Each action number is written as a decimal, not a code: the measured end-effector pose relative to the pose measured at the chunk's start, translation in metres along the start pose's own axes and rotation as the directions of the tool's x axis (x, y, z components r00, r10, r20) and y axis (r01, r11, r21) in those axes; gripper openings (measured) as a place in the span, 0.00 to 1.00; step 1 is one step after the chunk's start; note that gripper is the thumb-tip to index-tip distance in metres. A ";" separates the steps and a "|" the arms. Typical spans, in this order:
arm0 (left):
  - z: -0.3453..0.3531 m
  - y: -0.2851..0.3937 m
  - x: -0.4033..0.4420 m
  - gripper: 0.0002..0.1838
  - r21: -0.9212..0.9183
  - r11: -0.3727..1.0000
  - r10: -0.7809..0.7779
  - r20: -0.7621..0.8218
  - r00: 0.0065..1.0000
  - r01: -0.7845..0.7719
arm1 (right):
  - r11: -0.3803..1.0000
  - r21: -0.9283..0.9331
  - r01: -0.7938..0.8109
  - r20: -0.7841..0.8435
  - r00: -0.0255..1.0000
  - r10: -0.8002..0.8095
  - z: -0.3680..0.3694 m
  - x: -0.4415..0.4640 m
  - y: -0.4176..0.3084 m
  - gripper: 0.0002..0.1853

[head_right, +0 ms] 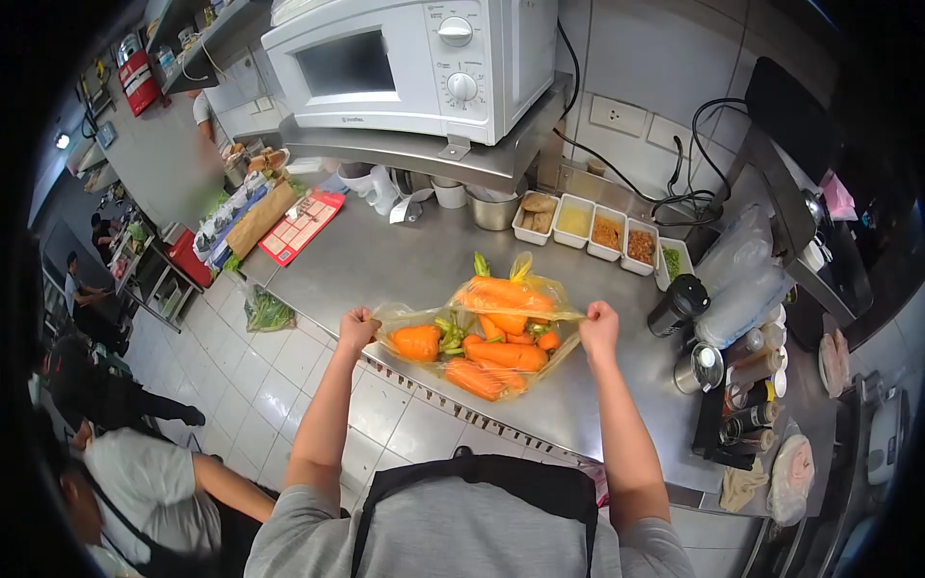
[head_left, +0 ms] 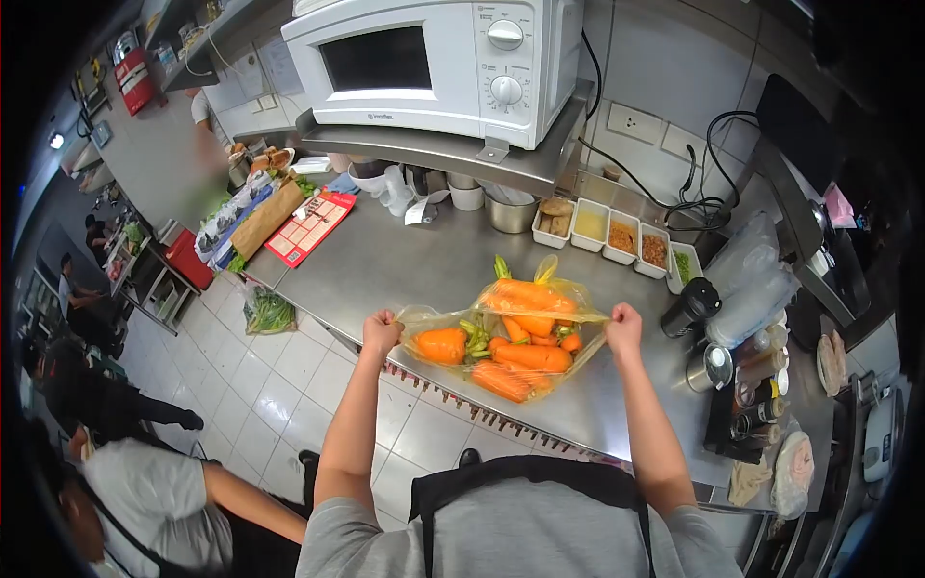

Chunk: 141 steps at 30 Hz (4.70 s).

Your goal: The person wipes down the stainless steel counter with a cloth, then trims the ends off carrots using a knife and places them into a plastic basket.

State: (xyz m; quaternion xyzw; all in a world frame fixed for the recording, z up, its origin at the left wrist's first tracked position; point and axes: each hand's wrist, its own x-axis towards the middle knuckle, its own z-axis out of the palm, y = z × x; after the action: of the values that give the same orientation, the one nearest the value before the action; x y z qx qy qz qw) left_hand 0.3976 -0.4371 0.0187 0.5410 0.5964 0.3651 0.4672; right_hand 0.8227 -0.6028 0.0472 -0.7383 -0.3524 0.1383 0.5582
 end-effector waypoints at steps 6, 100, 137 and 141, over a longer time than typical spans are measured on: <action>0.020 0.014 0.021 0.05 -0.117 0.993 0.018 -0.001 1.000 -0.018 | 1.000 -0.003 0.004 0.009 1.000 -0.004 0.035 0.051 -0.023 0.07; -0.503 -0.456 -0.322 0.21 -0.386 0.623 -0.752 -0.537 0.383 0.681 | 0.925 -0.048 0.376 0.890 -0.404 0.210 0.646 -0.369 -0.136 0.16; -1.083 -0.575 0.106 0.25 -0.208 0.568 -0.806 -0.339 0.486 0.796 | 0.600 -0.247 0.761 0.816 -0.170 0.552 1.411 -0.406 -0.293 0.12; -1.096 -0.573 0.092 0.25 -0.288 0.404 -0.897 -0.310 0.314 0.868 | 0.782 -0.055 0.621 0.976 -0.133 0.175 1.560 -0.449 -0.389 0.13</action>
State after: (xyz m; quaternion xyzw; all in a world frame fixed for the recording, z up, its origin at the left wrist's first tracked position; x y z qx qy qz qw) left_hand -0.8186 -0.3548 -0.2102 0.0191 0.8655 0.1773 0.4680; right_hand -0.5719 0.2780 -0.2076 -0.4283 -0.7934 0.4212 -0.0982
